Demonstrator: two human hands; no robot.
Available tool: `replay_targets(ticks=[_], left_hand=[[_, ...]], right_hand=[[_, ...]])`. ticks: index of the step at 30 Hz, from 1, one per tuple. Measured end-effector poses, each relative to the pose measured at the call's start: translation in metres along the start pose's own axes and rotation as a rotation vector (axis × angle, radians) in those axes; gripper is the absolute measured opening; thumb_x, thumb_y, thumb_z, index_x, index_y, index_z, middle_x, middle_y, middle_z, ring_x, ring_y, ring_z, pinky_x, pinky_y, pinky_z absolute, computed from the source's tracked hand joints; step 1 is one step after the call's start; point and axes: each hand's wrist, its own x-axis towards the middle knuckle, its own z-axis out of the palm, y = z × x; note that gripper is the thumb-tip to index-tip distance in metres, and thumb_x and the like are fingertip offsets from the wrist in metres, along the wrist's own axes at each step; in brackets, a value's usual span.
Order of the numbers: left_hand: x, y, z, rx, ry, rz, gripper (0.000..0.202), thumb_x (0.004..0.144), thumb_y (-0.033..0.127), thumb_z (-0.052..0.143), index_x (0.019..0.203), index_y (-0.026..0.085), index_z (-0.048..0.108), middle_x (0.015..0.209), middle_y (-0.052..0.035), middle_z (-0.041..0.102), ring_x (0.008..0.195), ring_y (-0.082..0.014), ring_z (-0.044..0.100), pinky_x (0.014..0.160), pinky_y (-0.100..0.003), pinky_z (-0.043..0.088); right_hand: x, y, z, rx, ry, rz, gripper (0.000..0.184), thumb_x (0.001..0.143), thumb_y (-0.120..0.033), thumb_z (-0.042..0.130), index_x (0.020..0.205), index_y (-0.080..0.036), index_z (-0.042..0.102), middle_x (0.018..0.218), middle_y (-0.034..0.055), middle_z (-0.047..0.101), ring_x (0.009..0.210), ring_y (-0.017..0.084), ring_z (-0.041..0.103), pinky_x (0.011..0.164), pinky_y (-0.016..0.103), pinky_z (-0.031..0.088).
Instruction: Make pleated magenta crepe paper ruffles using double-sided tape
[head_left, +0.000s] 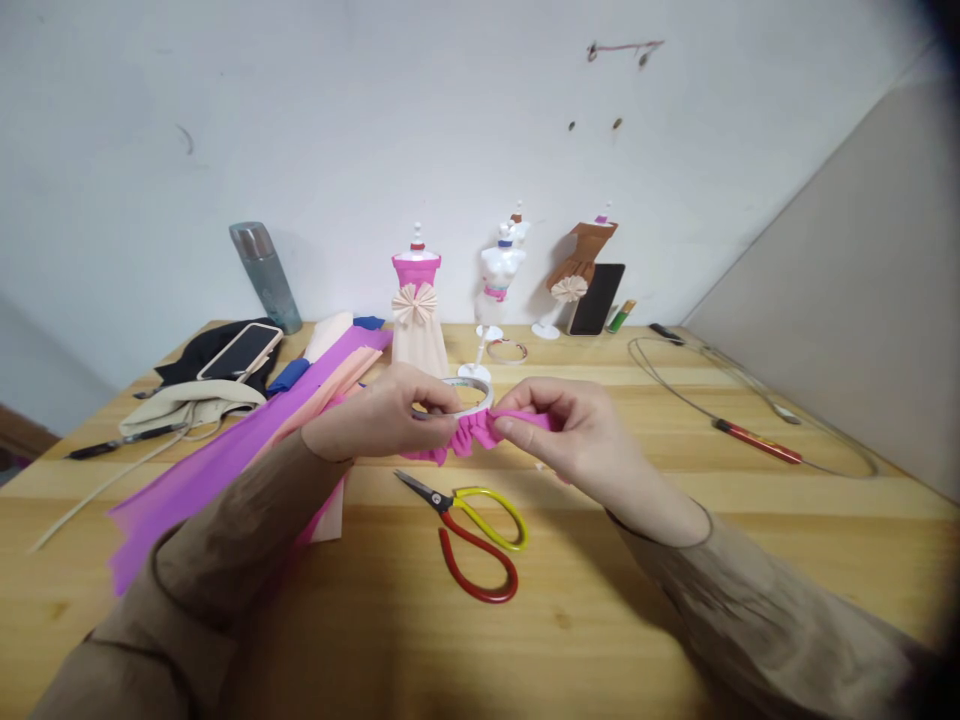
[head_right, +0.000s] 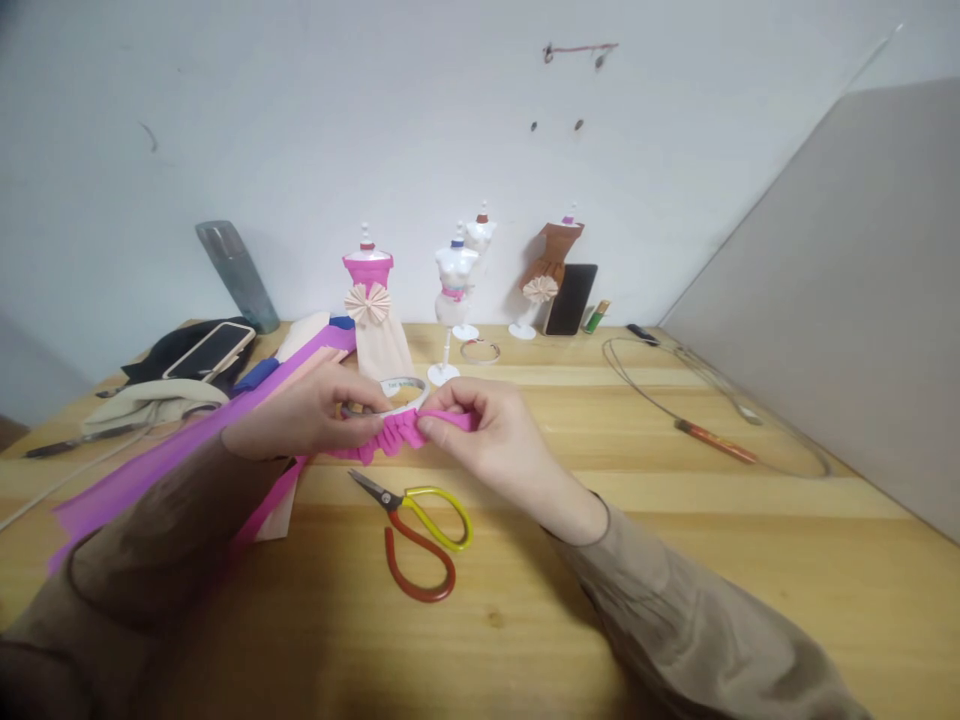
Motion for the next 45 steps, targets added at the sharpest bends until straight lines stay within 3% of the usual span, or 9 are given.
replay_targets(ticks=[7,13,24,35,45], left_hand=[[-0.001,-0.0006,0.0036,0.003,0.029,0.072,0.022,0.081,0.014,0.054,0.066,0.008,0.067,0.056,0.0001,0.06,0.052,-0.0055,0.047,0.047,-0.015,0.033],[-0.0012,0.0002,0.0054,0.038,0.07,0.1,0.019,0.077,0.006,0.054,0.066,0.008,0.068,0.057,-0.0004,0.061,0.052,-0.0056,0.047,0.048,-0.016,0.034],[-0.0008,0.0033,0.0076,0.133,0.117,0.144,0.019,0.076,0.009,0.053,0.064,0.008,0.067,0.054,-0.0003,0.058,0.05,-0.0059,0.045,0.047,-0.017,0.032],[-0.0014,0.0062,0.0062,0.126,0.121,0.157,0.02,0.076,0.008,0.052,0.062,0.009,0.065,0.054,-0.0005,0.058,0.049,-0.0055,0.045,0.046,-0.016,0.032],[-0.0015,0.0092,0.0056,0.119,0.113,0.14,0.02,0.077,0.01,0.051,0.059,0.01,0.062,0.054,0.0005,0.054,0.05,-0.0056,0.042,0.046,-0.017,0.031]], right_hand=[[-0.0036,-0.0035,0.0045,-0.011,0.02,0.038,0.014,0.075,-0.026,0.063,0.066,-0.016,0.064,0.058,-0.0007,0.059,0.048,0.008,0.047,0.039,0.019,0.037],[-0.0027,0.0047,0.0048,-0.034,0.069,0.013,0.014,0.073,-0.027,0.066,0.065,-0.016,0.067,0.05,-0.0031,0.052,0.044,0.008,0.043,0.039,0.02,0.041],[-0.0059,-0.0002,0.0093,-0.049,0.078,0.043,0.013,0.075,-0.025,0.063,0.064,-0.017,0.064,0.054,-0.0024,0.052,0.048,0.007,0.042,0.04,0.02,0.043],[-0.0045,-0.0004,0.0074,-0.054,0.093,0.029,0.017,0.074,-0.028,0.063,0.061,-0.017,0.059,0.052,-0.0033,0.048,0.045,0.007,0.038,0.038,0.02,0.029],[-0.0032,-0.0005,0.0078,-0.066,0.1,0.057,0.022,0.075,-0.028,0.062,0.059,-0.018,0.051,0.053,-0.0047,0.043,0.047,0.007,0.037,0.039,0.02,0.029]])
